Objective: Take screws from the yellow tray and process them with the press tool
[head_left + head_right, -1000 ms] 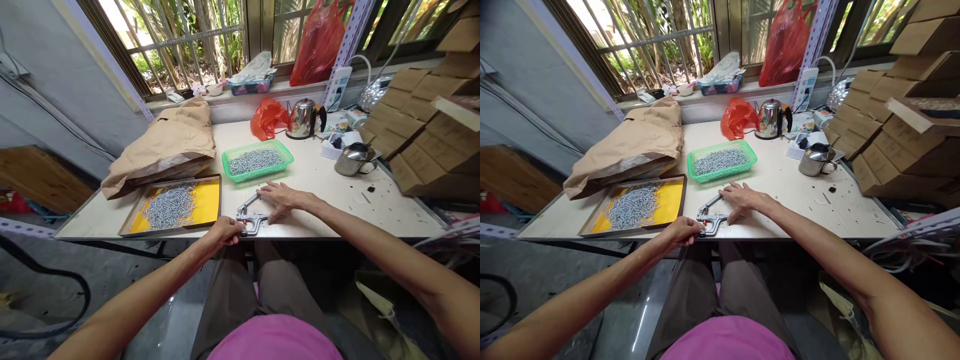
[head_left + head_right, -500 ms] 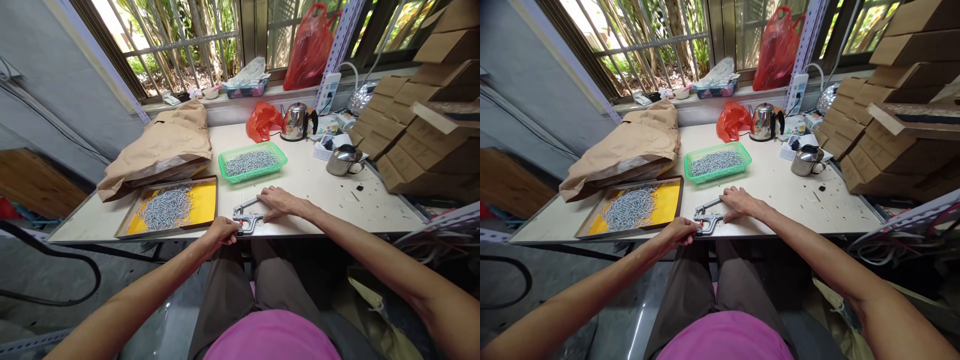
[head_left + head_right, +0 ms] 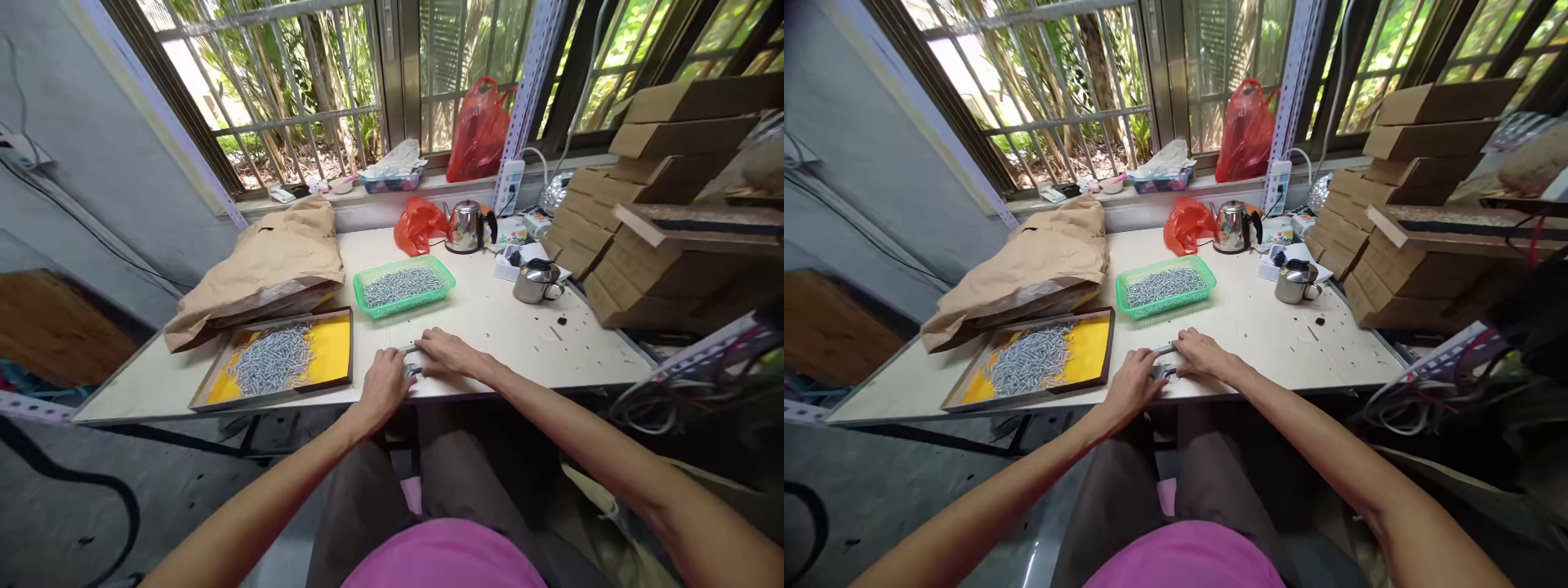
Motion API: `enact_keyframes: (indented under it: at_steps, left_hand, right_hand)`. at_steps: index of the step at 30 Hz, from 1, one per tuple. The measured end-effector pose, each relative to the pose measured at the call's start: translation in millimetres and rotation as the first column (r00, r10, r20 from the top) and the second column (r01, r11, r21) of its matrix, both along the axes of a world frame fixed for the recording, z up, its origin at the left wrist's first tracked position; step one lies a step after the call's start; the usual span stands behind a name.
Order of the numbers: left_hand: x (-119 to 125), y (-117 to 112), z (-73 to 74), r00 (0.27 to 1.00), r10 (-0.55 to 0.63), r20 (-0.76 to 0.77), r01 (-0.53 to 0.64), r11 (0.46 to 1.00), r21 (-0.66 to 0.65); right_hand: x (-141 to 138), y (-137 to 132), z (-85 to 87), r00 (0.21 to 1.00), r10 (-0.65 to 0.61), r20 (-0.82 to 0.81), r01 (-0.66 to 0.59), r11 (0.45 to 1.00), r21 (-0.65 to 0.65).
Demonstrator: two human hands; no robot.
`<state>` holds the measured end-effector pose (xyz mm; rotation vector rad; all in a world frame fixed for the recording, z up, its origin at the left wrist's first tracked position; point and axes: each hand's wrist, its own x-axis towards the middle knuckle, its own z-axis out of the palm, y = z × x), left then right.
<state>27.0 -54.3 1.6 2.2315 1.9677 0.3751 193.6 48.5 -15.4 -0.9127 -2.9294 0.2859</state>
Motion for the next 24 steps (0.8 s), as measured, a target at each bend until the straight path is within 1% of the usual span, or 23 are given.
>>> enact_keyframes:
  at_steps: [2, 5, 7, 8, 10, 13, 16, 19, 21, 24]
  left_hand:
    - [6, 17, 1.1, 0.995, -0.083, -0.063, 0.079, 0.994, -0.071]
    - [5, 41, 3.6, 0.981, -0.175, -0.083, 0.154, 0.965, -0.215]
    - [1, 51, 4.8, 0.967, -0.238, -0.088, 0.209, 0.944, -0.257]
    - [0, 53, 4.9, 0.961, -0.26, -0.098, 0.228, 0.939, -0.256]
    - [-2, 55, 3.4, 0.952, -0.278, -0.125, 0.244, 0.941, -0.233]
    - [-1, 54, -2.9, 0.953, -0.272, -0.134, 0.245, 0.951, -0.191]
    - [1, 53, -8.8, 0.956, -0.279, -0.092, 0.261, 0.95, -0.174]
    - [0, 55, -8.8, 0.955, -0.29, -0.059, 0.274, 0.943, -0.19]
    - [-1, 54, -7.3, 0.955, -0.293, -0.045, 0.279, 0.941, -0.192]
    - [-3, 44, -11.1, 0.957, -0.288, -0.023, 0.282, 0.949, -0.142]
  right_hand:
    - [2, -1, -1.3, 1.0, -0.001, -0.019, 0.001, 1.0, -0.008]
    - [8, 1, -1.2, 0.999, -0.014, -0.051, 0.012, 0.999, -0.048]
    - [11, 3, 0.9, 0.999, -0.038, -0.027, 0.036, 0.997, -0.072]
    - [11, 3, 2.6, 0.999, -0.052, -0.005, 0.051, 0.996, -0.072]
    - [10, 3, 6.8, 0.996, -0.072, 0.042, 0.074, 0.996, -0.049]
    - [6, -2, 11.7, 0.992, -0.089, 0.085, 0.092, 0.995, -0.024]
    - [2, -12, 11.6, 0.988, -0.107, 0.111, 0.113, 0.992, -0.05]
    - [3, -20, 9.0, 0.983, -0.147, 0.107, 0.156, 0.985, -0.077]
    - [5, -19, 8.9, 0.982, -0.171, 0.085, 0.177, 0.982, -0.072]
    - [12, -5, 12.4, 0.989, -0.131, 0.075, 0.139, 0.985, -0.107]
